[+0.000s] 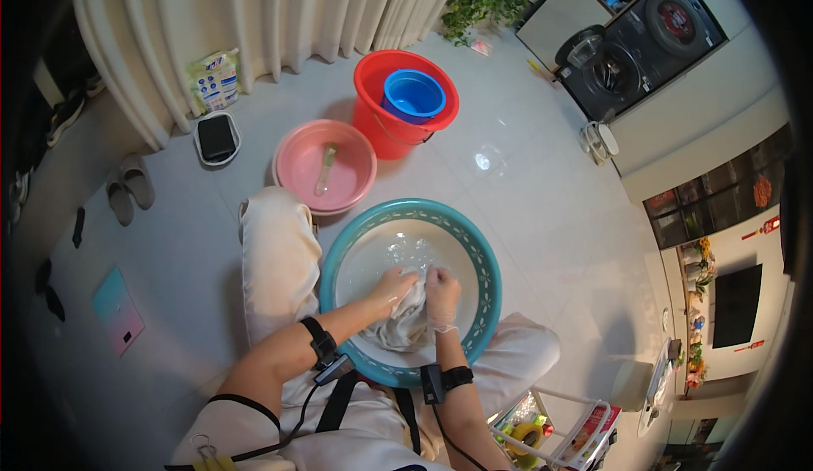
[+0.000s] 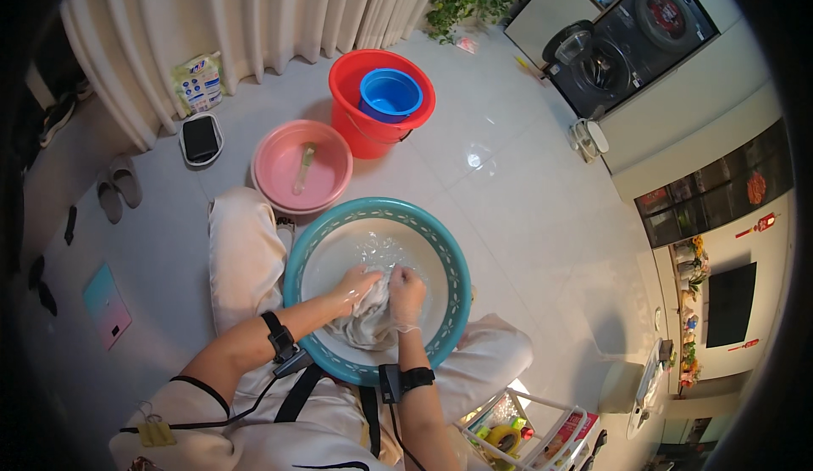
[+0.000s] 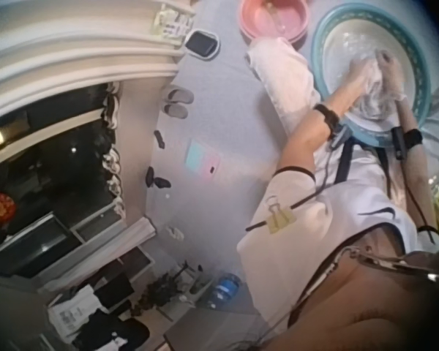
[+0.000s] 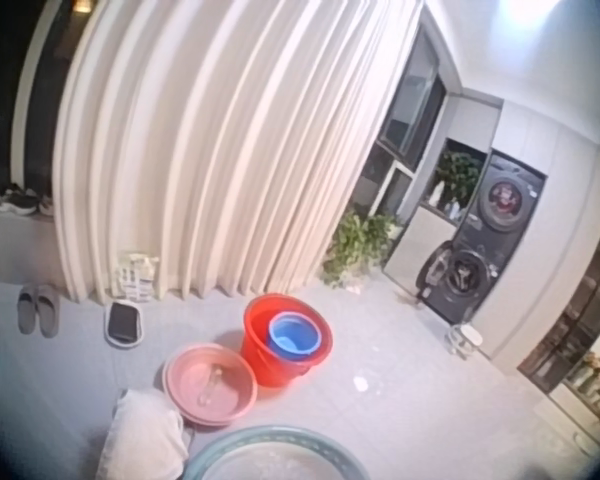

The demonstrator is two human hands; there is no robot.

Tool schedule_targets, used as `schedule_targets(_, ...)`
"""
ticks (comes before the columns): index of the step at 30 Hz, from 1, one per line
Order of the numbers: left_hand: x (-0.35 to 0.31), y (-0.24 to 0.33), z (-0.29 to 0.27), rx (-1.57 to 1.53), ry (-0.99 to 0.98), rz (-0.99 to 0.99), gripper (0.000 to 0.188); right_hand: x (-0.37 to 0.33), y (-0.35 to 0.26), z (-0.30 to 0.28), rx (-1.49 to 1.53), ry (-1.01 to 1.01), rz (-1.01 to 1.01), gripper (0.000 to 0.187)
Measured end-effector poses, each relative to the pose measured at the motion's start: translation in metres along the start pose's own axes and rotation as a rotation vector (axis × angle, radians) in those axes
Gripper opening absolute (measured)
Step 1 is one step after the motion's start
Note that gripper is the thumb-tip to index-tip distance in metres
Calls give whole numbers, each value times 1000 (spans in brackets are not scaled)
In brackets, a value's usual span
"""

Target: The person is hand washing a white garment in a basin filled with soapy water.

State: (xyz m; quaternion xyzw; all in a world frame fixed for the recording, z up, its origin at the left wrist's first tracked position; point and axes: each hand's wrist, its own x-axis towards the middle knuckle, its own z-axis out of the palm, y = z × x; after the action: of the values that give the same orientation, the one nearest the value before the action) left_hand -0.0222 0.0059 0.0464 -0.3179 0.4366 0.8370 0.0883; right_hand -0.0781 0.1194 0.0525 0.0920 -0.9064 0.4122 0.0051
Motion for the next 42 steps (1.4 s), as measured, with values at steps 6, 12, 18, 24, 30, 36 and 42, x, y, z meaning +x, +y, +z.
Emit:
schedule_targets(6,46,-8,-29,451,320,431,47,6,55,4,-265,-139,91,41)
schedule_targets(12,54,-36,-34,138,279,130,50,-17,10,25,187,-469,44,55)
schedule_targets(18,31,-19,-36,-405,-362,-218,36,-64,-78,3,148,-118,-180,21)
schedule_targets(24,33,-29,-29,-557,-338,-194,30,-50,-70,9,-16,51,-412,11)
schedule_targets(30,8,0,-7,94,40,123,32,-6,-22,-3,-128,107,-260,11)
schedule_targets(36,24,10,-22,211,196,312,34,10,49,-20,21,17,85,20)
schedule_targets(42,43,-24,-20,104,140,148,48,-2,50,14,573,-269,236,47)
